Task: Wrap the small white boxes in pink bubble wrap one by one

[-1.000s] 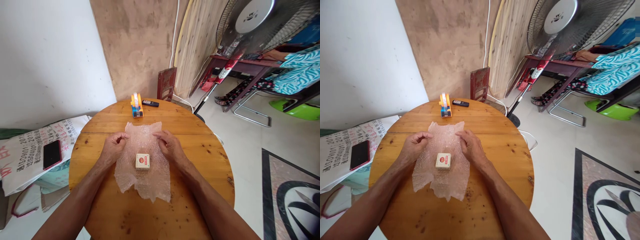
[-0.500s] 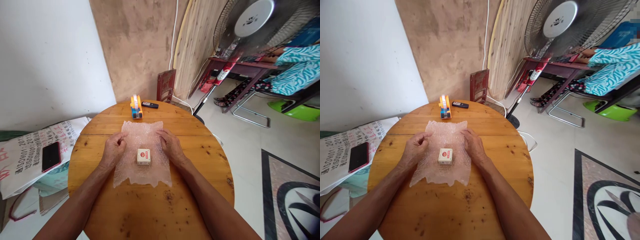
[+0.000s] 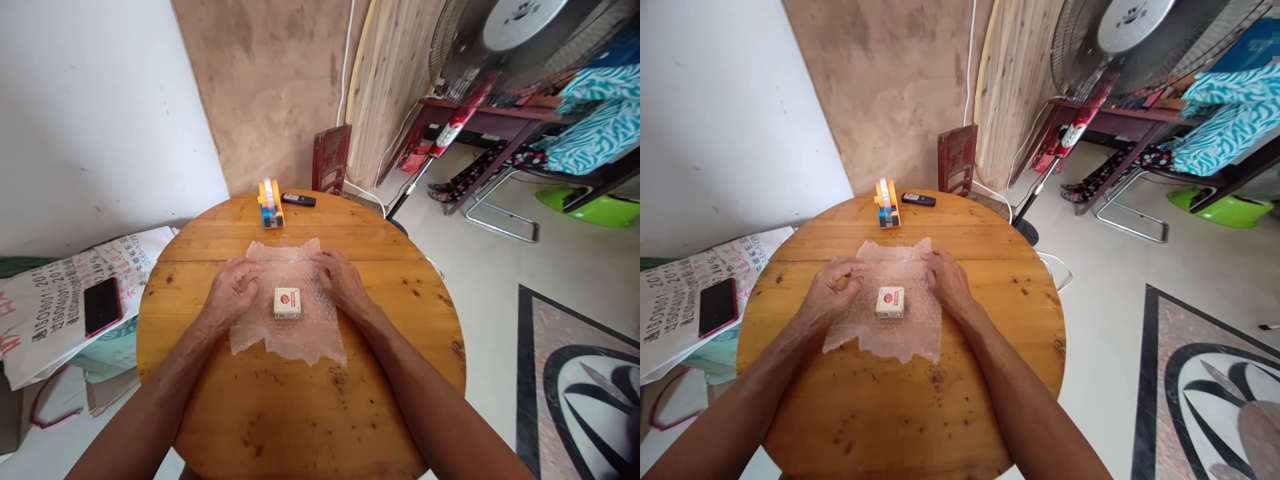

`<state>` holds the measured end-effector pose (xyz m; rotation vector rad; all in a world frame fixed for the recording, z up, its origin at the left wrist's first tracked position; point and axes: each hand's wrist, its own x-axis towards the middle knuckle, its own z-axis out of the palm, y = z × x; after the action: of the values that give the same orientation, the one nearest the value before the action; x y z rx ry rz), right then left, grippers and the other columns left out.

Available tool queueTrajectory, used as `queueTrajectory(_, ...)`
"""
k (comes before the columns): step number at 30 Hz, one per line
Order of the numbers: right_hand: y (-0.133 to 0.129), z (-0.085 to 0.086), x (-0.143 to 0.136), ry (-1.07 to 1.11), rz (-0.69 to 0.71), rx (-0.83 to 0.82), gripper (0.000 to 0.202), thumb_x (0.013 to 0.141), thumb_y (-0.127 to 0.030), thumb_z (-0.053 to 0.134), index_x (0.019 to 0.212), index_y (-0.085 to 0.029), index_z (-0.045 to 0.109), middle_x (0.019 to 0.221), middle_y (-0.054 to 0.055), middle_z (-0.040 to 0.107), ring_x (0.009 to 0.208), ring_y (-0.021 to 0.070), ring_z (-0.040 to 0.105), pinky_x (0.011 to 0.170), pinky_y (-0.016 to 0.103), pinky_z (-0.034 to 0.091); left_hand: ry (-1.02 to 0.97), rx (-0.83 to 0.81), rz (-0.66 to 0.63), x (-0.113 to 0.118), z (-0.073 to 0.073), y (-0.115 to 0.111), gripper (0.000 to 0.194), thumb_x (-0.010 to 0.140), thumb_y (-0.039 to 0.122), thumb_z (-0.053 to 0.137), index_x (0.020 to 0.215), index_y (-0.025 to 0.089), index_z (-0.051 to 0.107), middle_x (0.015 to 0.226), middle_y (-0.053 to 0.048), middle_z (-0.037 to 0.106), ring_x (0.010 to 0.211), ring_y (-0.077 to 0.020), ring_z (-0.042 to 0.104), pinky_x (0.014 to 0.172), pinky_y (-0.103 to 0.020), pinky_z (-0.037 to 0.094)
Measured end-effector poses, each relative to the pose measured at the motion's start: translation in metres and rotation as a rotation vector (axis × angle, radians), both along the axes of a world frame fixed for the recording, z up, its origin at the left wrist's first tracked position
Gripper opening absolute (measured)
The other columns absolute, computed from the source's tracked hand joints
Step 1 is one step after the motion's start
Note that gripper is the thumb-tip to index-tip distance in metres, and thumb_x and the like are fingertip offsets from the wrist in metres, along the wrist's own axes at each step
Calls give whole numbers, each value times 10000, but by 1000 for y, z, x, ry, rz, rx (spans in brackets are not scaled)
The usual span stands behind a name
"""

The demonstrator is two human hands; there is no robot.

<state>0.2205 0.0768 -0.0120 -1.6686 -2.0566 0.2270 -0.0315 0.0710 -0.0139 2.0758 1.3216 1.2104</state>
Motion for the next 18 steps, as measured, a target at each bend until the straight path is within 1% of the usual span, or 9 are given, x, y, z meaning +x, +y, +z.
queueTrajectory(1, 0, 0, 0, -8, -7, 6, 407, 845, -122, 491, 1208, -198, 661, 1327, 113, 571, 1099, 261, 601, 913, 380, 497, -13, -13, -49, 1, 2, -2, 308, 724, 149, 514, 940, 203, 727, 925, -48, 677, 876, -208, 610, 832, -327, 482)
queueTrajectory(3, -1, 1, 0, -47, -18, 34, 401, 833, -131, 513, 1197, -202, 664, 1379, 122, 530, 1101, 271, 593, 924, 406, 490, -22, -52, -88, 2, 8, -6, 341, 714, 136, 496, 959, 203, 722, 927, -44, 688, 904, -208, 617, 857, -330, 487)
queueTrajectory(6, -4, 4, -1, -132, -19, 114, 378, 806, -141, 552, 1160, -194, 673, 1424, 146, 495, 1145, 310, 555, 941, 469, 458, -10, -114, -153, 3, 17, -12, 384, 682, 136, 481, 987, 191, 708, 969, -50, 694, 944, -216, 621, 830, -333, 508)
queueTrajectory(8, -9, 8, -3, -160, -9, 186, 352, 801, -153, 564, 1129, -199, 681, 1435, 143, 492, 1181, 332, 525, 927, 492, 437, -4, -184, -240, 3, 19, -15, 477, 667, 132, 474, 1099, 180, 669, 1047, -61, 697, 975, -220, 624, 825, -342, 520)
queueTrajectory(10, -15, 16, -5, -146, 25, 271, 304, 805, -174, 571, 1081, -213, 691, 1435, 122, 503, 1206, 332, 504, 924, 489, 411, -5, -244, -331, 4, 20, -18, 617, 652, 122, 482, 1260, 171, 579, 1145, -79, 684, 1060, -234, 614, 896, -374, 509)
queueTrajectory(12, -23, 26, -9, -88, 100, 345, 242, 809, -209, 590, 1027, -216, 697, 1378, 106, 561, 1206, 310, 506, 949, 469, 379, -19, -308, -402, 5, 20, -20, 742, 659, 124, 501, 1397, 171, 446, 1236, -103, 649, 1147, -250, 591, 971, -413, 480)
queueTrajectory(14, -30, 35, -13, -15, 219, 351, 213, 824, -267, 611, 1013, -208, 688, 1243, 95, 648, 1151, 272, 542, 956, 429, 366, -57, -383, -459, 6, 19, -21, 800, 691, 146, 519, 1468, 178, 335, 1305, -125, 603, 1202, -262, 570, 1008, -437, 459)
queueTrajectory(16, -36, 41, -18, 18, 371, 258, 250, 855, -332, 616, 1066, -211, 670, 1101, 70, 700, 1063, 235, 581, 936, 390, 369, -106, -448, -519, 7, 18, -21, 842, 721, 174, 538, 1509, 187, 243, 1359, -138, 559, 1267, -274, 528, 1044, -455, 435)
queueTrajectory(18, -40, 42, -23, -10, 487, 118, 349, 872, -404, 619, 1166, -217, 632, 1054, 64, 704, 1025, 226, 589, 921, 377, 365, -141, -481, -556, 7, 16, -21, 895, 734, 184, 561, 1535, 205, 161, 1409, -139, 518, 1339, -288, 462, 1086, -476, 396)
